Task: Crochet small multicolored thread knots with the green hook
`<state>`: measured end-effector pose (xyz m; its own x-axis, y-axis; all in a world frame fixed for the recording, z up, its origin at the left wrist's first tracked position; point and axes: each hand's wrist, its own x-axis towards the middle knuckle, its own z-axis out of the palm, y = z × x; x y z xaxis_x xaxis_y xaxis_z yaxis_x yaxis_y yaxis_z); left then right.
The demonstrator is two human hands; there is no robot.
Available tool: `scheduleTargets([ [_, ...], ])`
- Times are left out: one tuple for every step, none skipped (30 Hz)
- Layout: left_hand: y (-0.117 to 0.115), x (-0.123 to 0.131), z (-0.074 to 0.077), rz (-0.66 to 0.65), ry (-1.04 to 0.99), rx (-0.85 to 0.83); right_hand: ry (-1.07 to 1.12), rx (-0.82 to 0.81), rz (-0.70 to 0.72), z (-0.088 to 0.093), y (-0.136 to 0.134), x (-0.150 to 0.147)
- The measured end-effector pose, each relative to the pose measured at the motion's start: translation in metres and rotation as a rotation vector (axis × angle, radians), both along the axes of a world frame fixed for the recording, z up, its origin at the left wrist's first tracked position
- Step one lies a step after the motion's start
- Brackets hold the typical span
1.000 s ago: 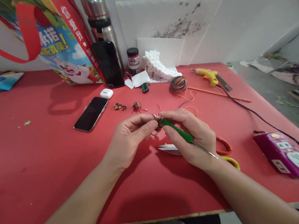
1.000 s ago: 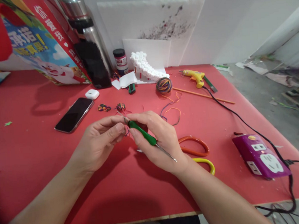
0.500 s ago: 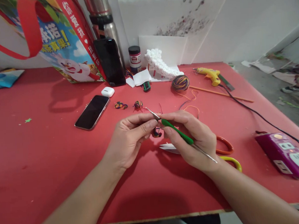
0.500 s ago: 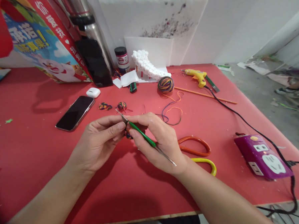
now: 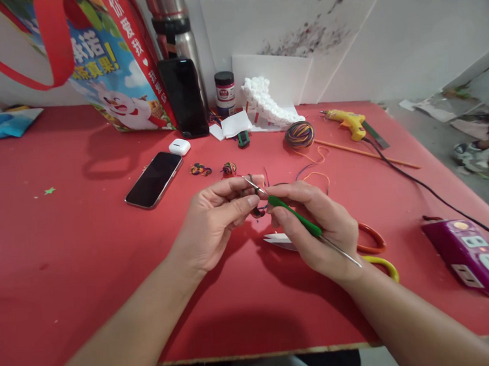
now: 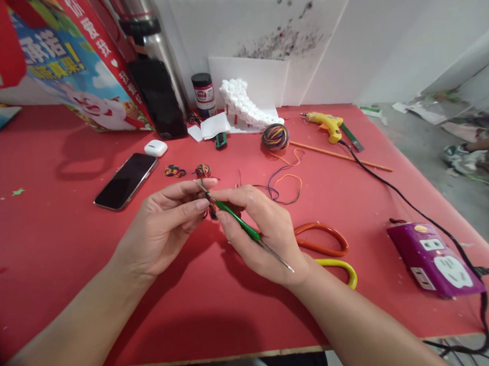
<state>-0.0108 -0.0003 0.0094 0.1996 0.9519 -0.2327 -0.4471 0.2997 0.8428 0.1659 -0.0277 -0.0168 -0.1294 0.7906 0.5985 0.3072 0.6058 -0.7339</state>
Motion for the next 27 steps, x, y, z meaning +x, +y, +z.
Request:
scheduleTargets([
  [0.0000, 0.0000, 0.0002, -0.003, -0.002, 0.006, 0.001, 0.003, 0.000, -0.0003, -0.0001, 0.0000],
  [0.0001, 0.0001, 0.0003, -0.005, -0.004, 0.010, 0.004, 0.009, 0.002, -0.0005, -0.0001, -0.0001],
  [0.0003, 0.0003, 0.0003, -0.006, -0.005, 0.014, 0.010, 0.014, 0.006, -0.0007, -0.0001, -0.0003],
  [0.0004, 0.0006, 0.0003, -0.008, -0.006, 0.018, 0.018, 0.018, 0.011, -0.0007, -0.0001, -0.0005],
  [0.0006, 0.0008, 0.0002, -0.011, -0.009, 0.024, 0.027, 0.018, 0.015, -0.0007, -0.0001, -0.0007],
  [0.0009, 0.0009, 0.0001, -0.013, -0.017, 0.031, 0.036, 0.013, 0.019, -0.0007, -0.0002, -0.0009],
  [0.0010, 0.0009, -0.0001, -0.016, -0.026, 0.039, 0.045, 0.005, 0.021, -0.0007, -0.0003, -0.0011],
  [0.0012, 0.0009, -0.0003, -0.017, -0.034, 0.045, 0.053, -0.002, 0.022, -0.0008, -0.0004, -0.0012],
  [0.0013, 0.0007, -0.0005, -0.018, -0.041, 0.051, 0.057, -0.007, 0.024, -0.0009, -0.0005, -0.0012],
  [0.0014, 0.0005, -0.0007, -0.015, -0.043, 0.055, 0.060, -0.010, 0.027, -0.0011, -0.0006, -0.0012],
  [0.0014, 0.0001, -0.0009, -0.012, -0.040, 0.058, 0.063, -0.008, 0.031, -0.0013, -0.0008, -0.0010],
  [0.0015, -0.0002, -0.0009, -0.011, -0.035, 0.058, 0.066, -0.005, 0.034, -0.0015, -0.0010, -0.0009],
  [0.0017, -0.0007, -0.0009, -0.010, -0.031, 0.059, 0.070, -0.005, 0.038, -0.0017, -0.0013, -0.0008],
  [0.0018, -0.0010, -0.0008, -0.009, -0.030, 0.058, 0.075, -0.008, 0.040, -0.0018, -0.0017, -0.0007],
  [0.0020, -0.0013, -0.0006, -0.008, -0.031, 0.058, 0.082, -0.014, 0.039, -0.0019, -0.0021, -0.0006],
  [0.0022, -0.0016, -0.0003, -0.007, -0.031, 0.057, 0.086, -0.022, 0.036, -0.0019, -0.0025, -0.0007],
  [0.0024, -0.0017, -0.0001, -0.006, -0.033, 0.058, 0.090, -0.030, 0.032, -0.0020, -0.0029, -0.0007],
  [0.0027, -0.0018, 0.0000, -0.004, -0.036, 0.062, 0.094, -0.037, 0.026, -0.0020, -0.0032, -0.0008],
  [0.0029, -0.0019, -0.0001, -0.002, -0.038, 0.065, 0.095, -0.042, 0.021, -0.0022, -0.0035, -0.0008],
  [0.0032, -0.0020, -0.0003, 0.001, -0.040, 0.067, 0.097, -0.045, 0.017, -0.0025, -0.0036, -0.0007],
  [0.0034, -0.0022, -0.0006, 0.006, -0.040, 0.071, 0.097, -0.045, 0.014, -0.0029, -0.0036, -0.0006],
  [0.0036, -0.0024, -0.0010, 0.013, -0.035, 0.074, 0.097, -0.043, 0.013, -0.0034, -0.0035, -0.0005],
  [0.0038, -0.0026, -0.0013, 0.020, -0.027, 0.078, 0.096, -0.041, 0.013, -0.0039, -0.0034, -0.0003],
  [0.0039, -0.0028, -0.0016, 0.028, -0.016, 0.080, 0.094, -0.040, 0.013, -0.0044, -0.0032, -0.0001],
  [0.0039, -0.0030, -0.0018, 0.037, -0.005, 0.083, 0.094, -0.039, 0.013, -0.0049, -0.0031, 0.0000],
  [0.0039, -0.0030, -0.0017, 0.046, 0.002, 0.088, 0.093, -0.038, 0.015, -0.0053, -0.0029, 0.0001],
  [0.0039, -0.0030, -0.0015, 0.052, 0.006, 0.088, 0.092, -0.037, 0.018, -0.0056, -0.0027, 0.0001],
])
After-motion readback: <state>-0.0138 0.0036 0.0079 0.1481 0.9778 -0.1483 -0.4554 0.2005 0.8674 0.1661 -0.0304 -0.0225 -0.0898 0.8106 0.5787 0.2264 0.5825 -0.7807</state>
